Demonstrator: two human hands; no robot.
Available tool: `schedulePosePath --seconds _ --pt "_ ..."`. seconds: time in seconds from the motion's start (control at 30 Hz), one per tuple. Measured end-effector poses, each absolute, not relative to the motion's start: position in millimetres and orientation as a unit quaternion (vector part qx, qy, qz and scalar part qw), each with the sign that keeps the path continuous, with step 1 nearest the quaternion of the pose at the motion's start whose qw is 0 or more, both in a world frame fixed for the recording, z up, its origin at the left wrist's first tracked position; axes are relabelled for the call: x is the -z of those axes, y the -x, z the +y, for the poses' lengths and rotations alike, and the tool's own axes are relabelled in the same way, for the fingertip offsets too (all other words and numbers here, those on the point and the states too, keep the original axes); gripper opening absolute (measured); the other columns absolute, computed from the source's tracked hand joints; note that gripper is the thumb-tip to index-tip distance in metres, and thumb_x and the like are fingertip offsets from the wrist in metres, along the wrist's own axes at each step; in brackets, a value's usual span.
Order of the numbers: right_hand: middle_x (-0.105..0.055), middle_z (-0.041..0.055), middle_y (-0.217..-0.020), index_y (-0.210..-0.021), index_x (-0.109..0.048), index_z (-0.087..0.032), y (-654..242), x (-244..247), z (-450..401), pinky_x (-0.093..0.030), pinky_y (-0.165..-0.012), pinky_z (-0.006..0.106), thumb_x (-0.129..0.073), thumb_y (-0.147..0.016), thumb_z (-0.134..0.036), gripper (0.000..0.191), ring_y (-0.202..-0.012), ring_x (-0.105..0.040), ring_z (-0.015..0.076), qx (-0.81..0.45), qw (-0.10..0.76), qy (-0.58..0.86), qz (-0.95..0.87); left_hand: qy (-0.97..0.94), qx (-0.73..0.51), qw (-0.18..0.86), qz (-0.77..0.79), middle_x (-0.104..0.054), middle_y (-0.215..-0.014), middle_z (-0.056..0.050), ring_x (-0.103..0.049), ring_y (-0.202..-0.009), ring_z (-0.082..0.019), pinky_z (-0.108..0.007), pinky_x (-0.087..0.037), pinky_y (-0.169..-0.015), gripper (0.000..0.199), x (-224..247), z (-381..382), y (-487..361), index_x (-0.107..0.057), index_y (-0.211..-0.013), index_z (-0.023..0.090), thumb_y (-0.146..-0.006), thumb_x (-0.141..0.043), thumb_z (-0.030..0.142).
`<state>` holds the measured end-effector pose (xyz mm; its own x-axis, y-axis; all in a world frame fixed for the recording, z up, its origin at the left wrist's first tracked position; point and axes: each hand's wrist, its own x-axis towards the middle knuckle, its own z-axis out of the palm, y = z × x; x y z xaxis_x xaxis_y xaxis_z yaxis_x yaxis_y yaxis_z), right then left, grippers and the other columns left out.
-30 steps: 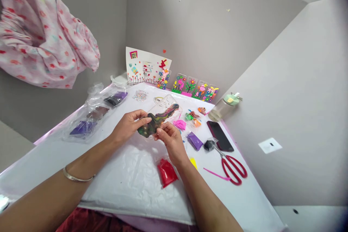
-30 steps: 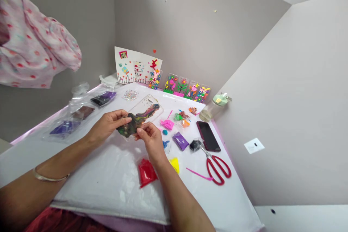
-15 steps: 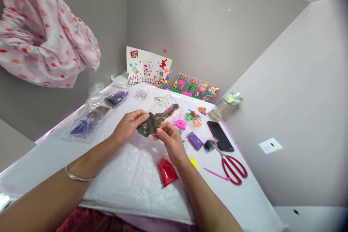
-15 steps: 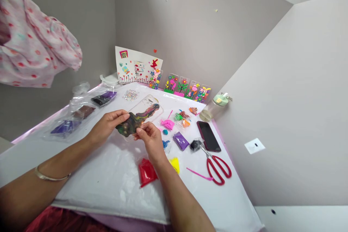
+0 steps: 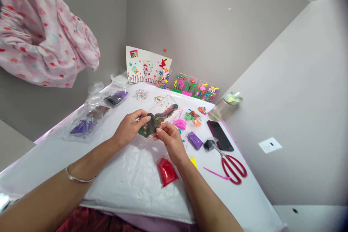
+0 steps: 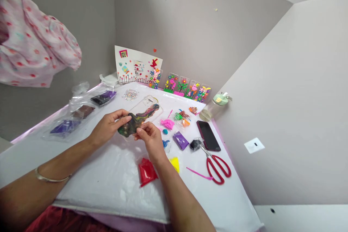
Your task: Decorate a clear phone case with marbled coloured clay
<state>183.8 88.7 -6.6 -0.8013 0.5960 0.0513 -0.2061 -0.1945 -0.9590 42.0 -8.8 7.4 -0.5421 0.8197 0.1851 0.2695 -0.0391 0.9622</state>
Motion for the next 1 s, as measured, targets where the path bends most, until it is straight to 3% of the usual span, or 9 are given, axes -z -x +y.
schedulePosePath --seconds 0.2,0.4,0.63,1.0 --pt "-0.065 -0.0013 -0.067 -0.077 -0.056 -0.019 -183.4 7.6 88.4 -0.049 -0.063 0.027 -0.078 -0.071 -0.035 0.028 -0.059 -0.059 0.0122 -0.762 0.263 0.166 -0.567 -0.393 -0.610 0.263 0.636 -0.062 -0.067 0.002 -0.054 -0.061 -0.014 -0.023 -0.041 -0.060 0.031 -6.0 -7.7 -41.6 -0.064 -0.080 0.019 -0.086 -0.057 0.049" --pt "-0.062 -0.0025 -0.066 -0.075 -0.057 -0.020 -185.3 3.1 88.8 -0.048 -0.062 0.025 -0.079 -0.070 -0.034 0.027 -0.061 -0.058 0.0117 -0.778 0.273 0.165 -0.541 -0.359 -0.669 0.361 0.542 -0.069 -0.077 -0.002 -0.060 -0.072 -0.017 -0.026 -0.045 -0.068 0.042 -11.2 -8.2 -38.1 -0.069 -0.084 0.017 -0.090 -0.048 0.052" --pt "-0.060 -0.0026 -0.068 -0.075 -0.059 -0.020 -186.6 0.5 89.6 -0.049 -0.061 0.025 -0.081 -0.068 -0.032 0.026 -0.062 -0.058 0.0121 -0.790 0.275 0.167 -0.522 -0.341 -0.684 0.434 0.477 -0.065 -0.083 -0.002 -0.058 -0.074 -0.015 -0.024 -0.043 -0.067 0.019 -17.1 -11.4 -32.5 -0.068 -0.085 0.017 -0.084 -0.062 0.035" --pt "-0.064 -0.0017 -0.066 -0.073 -0.056 -0.019 -187.6 0.2 90.8 -0.049 -0.062 0.026 -0.079 -0.070 -0.034 0.028 -0.059 -0.058 0.0117 -0.776 0.265 0.165 -0.548 -0.354 -0.668 0.421 0.501 -0.063 -0.074 0.000 -0.056 -0.066 -0.012 -0.023 -0.041 -0.063 0.024 -15.7 -9.2 -31.1 -0.064 -0.083 0.016 -0.085 -0.062 0.039"
